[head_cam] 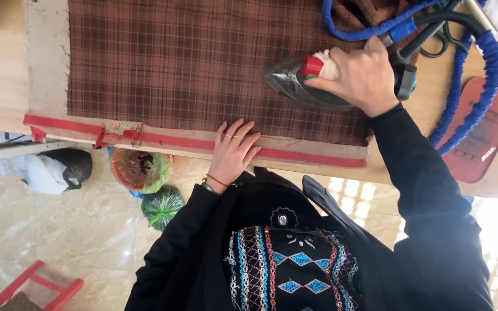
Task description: Ironing a piece of brown plaid fabric on a padded workbench using a steam iron.
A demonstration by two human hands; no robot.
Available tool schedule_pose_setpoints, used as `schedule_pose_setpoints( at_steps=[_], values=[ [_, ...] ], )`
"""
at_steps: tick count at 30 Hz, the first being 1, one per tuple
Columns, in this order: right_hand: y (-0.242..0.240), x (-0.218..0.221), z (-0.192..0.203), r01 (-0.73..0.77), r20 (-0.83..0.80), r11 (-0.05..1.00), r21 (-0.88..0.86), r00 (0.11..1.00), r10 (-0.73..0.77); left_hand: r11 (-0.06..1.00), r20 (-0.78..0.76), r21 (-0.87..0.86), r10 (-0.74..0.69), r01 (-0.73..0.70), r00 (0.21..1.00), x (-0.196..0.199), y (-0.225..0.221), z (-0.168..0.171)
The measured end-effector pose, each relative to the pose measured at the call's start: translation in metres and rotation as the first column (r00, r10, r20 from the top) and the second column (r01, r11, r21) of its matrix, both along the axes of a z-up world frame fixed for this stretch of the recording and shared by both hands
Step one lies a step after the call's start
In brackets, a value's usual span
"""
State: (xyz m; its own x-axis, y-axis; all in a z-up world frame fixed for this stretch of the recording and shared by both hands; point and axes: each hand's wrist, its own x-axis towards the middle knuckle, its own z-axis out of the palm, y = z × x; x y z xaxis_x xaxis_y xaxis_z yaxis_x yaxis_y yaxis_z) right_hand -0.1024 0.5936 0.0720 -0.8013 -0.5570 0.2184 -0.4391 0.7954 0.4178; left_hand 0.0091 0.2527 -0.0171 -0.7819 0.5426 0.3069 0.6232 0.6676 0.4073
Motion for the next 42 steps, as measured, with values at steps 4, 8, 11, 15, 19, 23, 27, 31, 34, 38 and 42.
schedule_pose_setpoints(
  at_steps=[4, 8, 11, 15, 19, 23, 27, 31, 34, 38, 42],
  values=[
    [0.0, 0.032, 0.011, 0.062, 0.126, 0.998, -0.029, 0.99, -0.058, 1.0, 0.007, -0.004, -0.01, 0.01, 1.0, 0.0, -0.002, 0.0],
    [0.0, 0.075, 0.015, 0.051, 0.172, 0.999, 0.005, 0.984, -0.051, 0.999, -0.015, 0.026, -0.021, 0.021, 1.0, -0.006, -0.002, 0.001],
    [-0.001, 0.091, 0.016, 0.033, 0.22, 0.996, -0.082, 0.975, -0.015, 0.999, -0.025, 0.045, -0.012, 0.013, 1.0, -0.01, -0.001, 0.004],
    [0.005, 0.079, 0.011, 0.089, 0.121, 0.994, -0.061, 0.989, -0.081, 0.999, -0.045, 0.047, -0.024, 0.026, 0.999, -0.011, 0.003, 0.002],
    [0.023, 0.044, 0.005, 0.132, 0.026, 0.991, -0.007, 0.991, -0.132, 0.998, -0.035, 0.043, -0.04, 0.041, 0.999, -0.008, 0.006, -0.001],
    [0.052, 0.008, -0.013, 0.067, -0.027, 0.998, 0.01, 0.997, -0.067, 0.997, -0.037, 0.029, -0.077, 0.078, 0.996, -0.006, 0.008, -0.001],
    [0.052, 0.002, -0.015, 0.08, -0.003, 0.997, 0.011, 0.997, -0.08, 0.996, -0.049, 0.021, -0.085, 0.087, 0.995, -0.003, 0.009, 0.0],
    [0.035, 0.026, -0.001, 0.018, 0.07, 0.999, -0.037, 0.997, -0.015, 0.997, -0.033, 0.02, -0.07, 0.07, 0.997, 0.003, 0.005, 0.001],
    [0.016, 0.045, 0.013, -0.008, 0.158, 0.996, -0.085, 0.987, 0.022, 0.999, -0.024, 0.026, -0.046, 0.046, 0.999, 0.004, 0.0, 0.001],
    [0.011, 0.057, 0.012, 0.01, 0.136, 0.996, -0.084, 0.991, 0.002, 0.999, -0.031, 0.043, -0.028, 0.029, 0.999, 0.003, 0.001, 0.002],
    [0.013, 0.06, 0.009, 0.015, 0.137, 0.995, -0.1, 0.991, -0.001, 0.999, -0.041, 0.027, -0.035, 0.037, 0.999, 0.005, 0.001, 0.0]
  ],
)
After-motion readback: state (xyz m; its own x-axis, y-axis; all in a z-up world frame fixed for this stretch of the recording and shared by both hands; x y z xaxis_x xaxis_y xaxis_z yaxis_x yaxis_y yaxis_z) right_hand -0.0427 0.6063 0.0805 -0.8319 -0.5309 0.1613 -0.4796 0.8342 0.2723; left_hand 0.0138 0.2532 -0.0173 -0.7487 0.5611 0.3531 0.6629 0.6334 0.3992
